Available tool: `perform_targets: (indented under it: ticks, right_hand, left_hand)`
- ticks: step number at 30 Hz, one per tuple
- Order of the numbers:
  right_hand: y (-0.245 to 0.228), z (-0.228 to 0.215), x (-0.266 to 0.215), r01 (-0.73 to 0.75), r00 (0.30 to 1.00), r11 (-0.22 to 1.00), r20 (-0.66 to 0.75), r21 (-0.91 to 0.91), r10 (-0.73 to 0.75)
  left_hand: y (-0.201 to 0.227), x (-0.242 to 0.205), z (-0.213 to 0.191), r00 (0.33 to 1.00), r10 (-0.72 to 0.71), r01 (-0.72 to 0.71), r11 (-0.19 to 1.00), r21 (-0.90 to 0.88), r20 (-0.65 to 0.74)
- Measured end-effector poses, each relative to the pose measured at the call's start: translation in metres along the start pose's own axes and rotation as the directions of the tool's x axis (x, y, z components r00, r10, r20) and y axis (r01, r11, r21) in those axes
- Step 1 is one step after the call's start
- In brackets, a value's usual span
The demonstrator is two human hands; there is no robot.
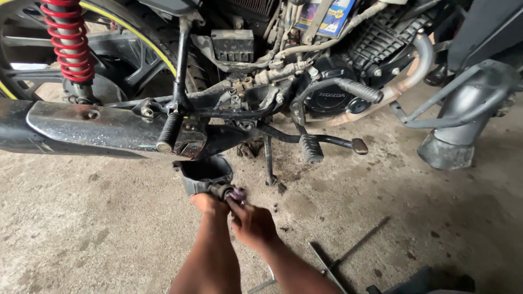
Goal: Cleaning and reinstalling a motorcycle air filter.
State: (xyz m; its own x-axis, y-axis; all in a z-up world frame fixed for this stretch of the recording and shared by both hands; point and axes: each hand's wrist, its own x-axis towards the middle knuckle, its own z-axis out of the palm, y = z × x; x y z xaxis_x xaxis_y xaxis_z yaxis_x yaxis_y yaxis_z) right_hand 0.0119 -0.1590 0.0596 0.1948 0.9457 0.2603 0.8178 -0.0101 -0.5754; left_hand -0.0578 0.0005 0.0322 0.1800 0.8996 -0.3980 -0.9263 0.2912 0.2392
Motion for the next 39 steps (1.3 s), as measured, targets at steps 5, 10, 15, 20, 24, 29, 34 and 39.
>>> perform_targets:
  ticks: [5,10,15,20,24,29,34,39]
  right_hand:
    - [0.003,0.031,0.016,-0.313,0.949,0.926,0.116,0.211,0.294]
    - [0.002,0.026,0.040,-0.408,0.876,0.875,0.383,0.261,0.294]
    - [0.015,0.012,0.050,-0.665,0.741,0.414,0.618,0.621,0.262]
    - [0.020,0.004,0.030,-0.643,0.748,-0.207,0.662,0.738,0.037]
    - [0.028,0.024,0.028,-0.608,0.793,0.228,0.563,0.761,0.233]
    - [0.014,0.023,0.025,-0.343,0.932,0.904,0.213,0.254,0.294]
    - [0.016,-0.001,0.026,-0.277,0.956,0.947,0.145,0.161,0.255]
    - [0.043,-0.048,0.020,-0.508,0.771,0.336,0.245,0.793,0.589]
  left_hand:
    - [-0.007,0.013,-0.009,0.968,-0.116,0.131,0.990,0.052,-0.223]
    - [-0.022,0.086,-0.062,0.988,-0.102,0.119,0.982,0.143,-0.120]
    - [-0.015,0.078,-0.048,0.988,-0.111,0.130,0.974,0.183,-0.112]
    - [-0.011,0.049,-0.011,0.963,-0.157,0.208,0.950,0.233,-0.217]
    - [-0.012,0.041,-0.001,0.958,-0.036,0.198,0.802,0.563,-0.286]
    - [-0.018,0.017,0.021,0.964,-0.042,0.180,0.831,0.527,-0.263]
    - [-0.023,0.043,0.003,0.934,0.137,0.215,0.521,0.826,-0.329]
    - [-0.016,0.013,0.005,0.962,-0.071,0.183,0.885,0.428,-0.264]
